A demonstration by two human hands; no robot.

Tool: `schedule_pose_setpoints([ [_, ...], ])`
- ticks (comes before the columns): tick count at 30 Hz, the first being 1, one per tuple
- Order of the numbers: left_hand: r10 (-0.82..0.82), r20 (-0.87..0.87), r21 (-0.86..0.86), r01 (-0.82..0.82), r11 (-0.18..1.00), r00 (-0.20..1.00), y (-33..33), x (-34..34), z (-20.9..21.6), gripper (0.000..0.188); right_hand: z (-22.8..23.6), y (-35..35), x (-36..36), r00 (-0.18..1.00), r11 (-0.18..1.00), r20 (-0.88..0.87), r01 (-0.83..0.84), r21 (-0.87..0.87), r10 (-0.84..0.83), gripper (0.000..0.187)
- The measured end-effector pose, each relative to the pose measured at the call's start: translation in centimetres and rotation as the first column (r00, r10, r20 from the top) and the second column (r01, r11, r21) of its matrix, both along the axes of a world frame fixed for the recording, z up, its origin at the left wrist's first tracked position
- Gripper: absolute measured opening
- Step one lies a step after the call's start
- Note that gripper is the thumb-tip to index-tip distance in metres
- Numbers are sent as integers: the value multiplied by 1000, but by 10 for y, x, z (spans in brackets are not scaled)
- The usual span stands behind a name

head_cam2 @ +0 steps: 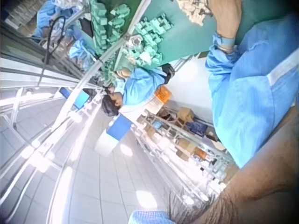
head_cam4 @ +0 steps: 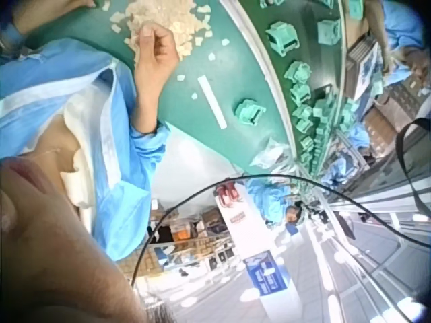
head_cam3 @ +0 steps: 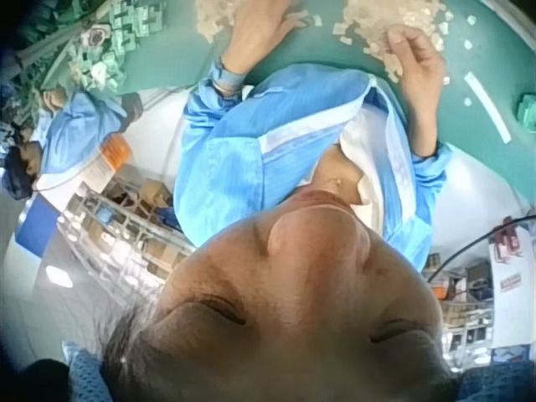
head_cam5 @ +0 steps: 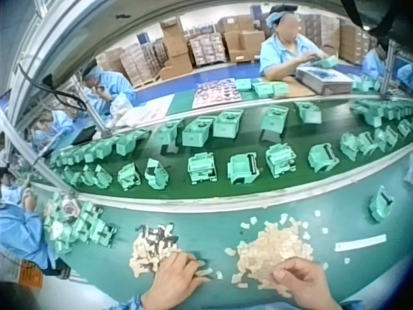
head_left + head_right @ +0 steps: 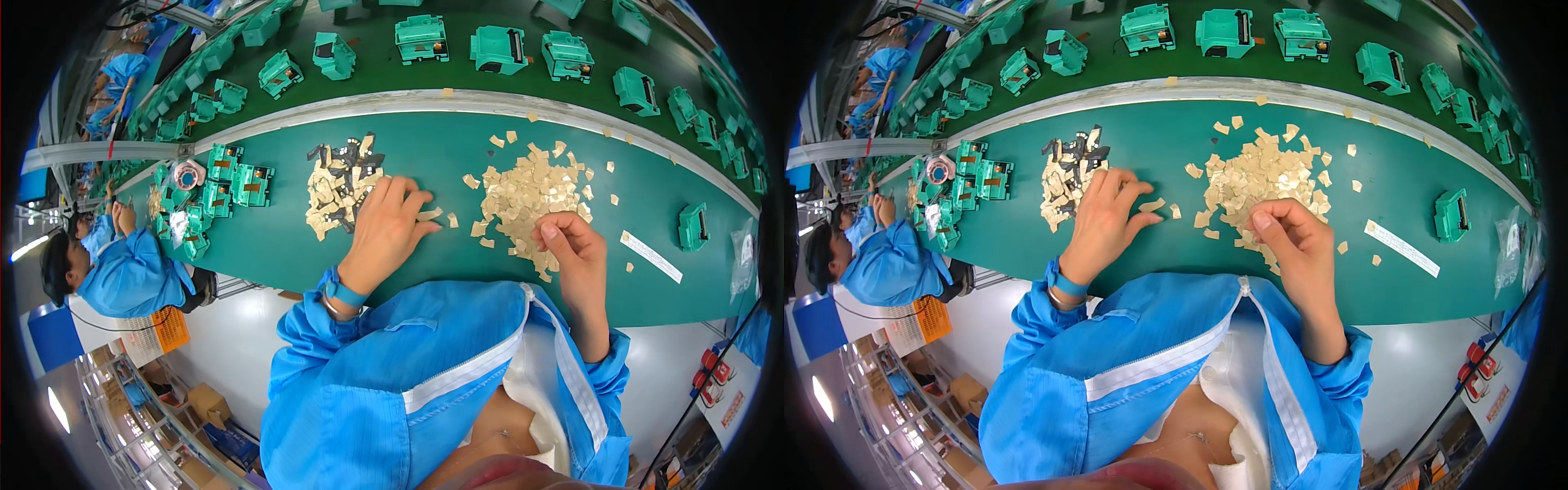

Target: The person assembles small electronic components into green plastic housings by hand, inserting electronic circuit boards, metal clips, and component pieces into the housings.

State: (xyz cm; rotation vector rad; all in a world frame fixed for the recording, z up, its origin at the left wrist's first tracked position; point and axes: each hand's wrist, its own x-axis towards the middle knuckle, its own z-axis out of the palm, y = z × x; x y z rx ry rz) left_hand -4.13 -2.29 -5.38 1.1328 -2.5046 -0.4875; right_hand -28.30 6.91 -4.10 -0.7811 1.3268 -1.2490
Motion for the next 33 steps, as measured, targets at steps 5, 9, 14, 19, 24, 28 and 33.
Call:
schedule_pose_setpoints([
  [5, 47, -3, 117, -46, 992, 999, 14, 12, -20, 21, 0, -6, 13, 998, 998, 13, -61, 23, 61, 13],
  [9, 51, -87, 81, -44, 996, 995, 20, 9, -31, 15, -11, -8, 24, 981, 980, 16, -195, 27, 195, 14],
  [14, 144, -69, 52, -140, 989, 987, 32, 2, -26, 15, -25, -4, 32, 973, 974, 66, -226, 37, 223, 15],
  [19, 168, -69, 59, -164, 985, 983, 38, 0, -30, 15, -25, 0, 30, 973, 974, 60, -224, 32, 222, 16],
  [24, 417, -314, 540, -201, 818, 853, 42, -8, -30, 17, -21, -9, 33, 981, 987, 104, -163, 6, 161, 17],
  [28, 581, -672, 699, 131, 703, 459, 34, -48, 4, 24, -2, -21, 43, 993, 993, 100, -54, -107, 64, 23],
  [33, 515, -768, 614, 208, 762, 379, 35, -69, 13, 30, 1, -28, 41, 1000, 990, 13, 2, -138, -1, 17],
])
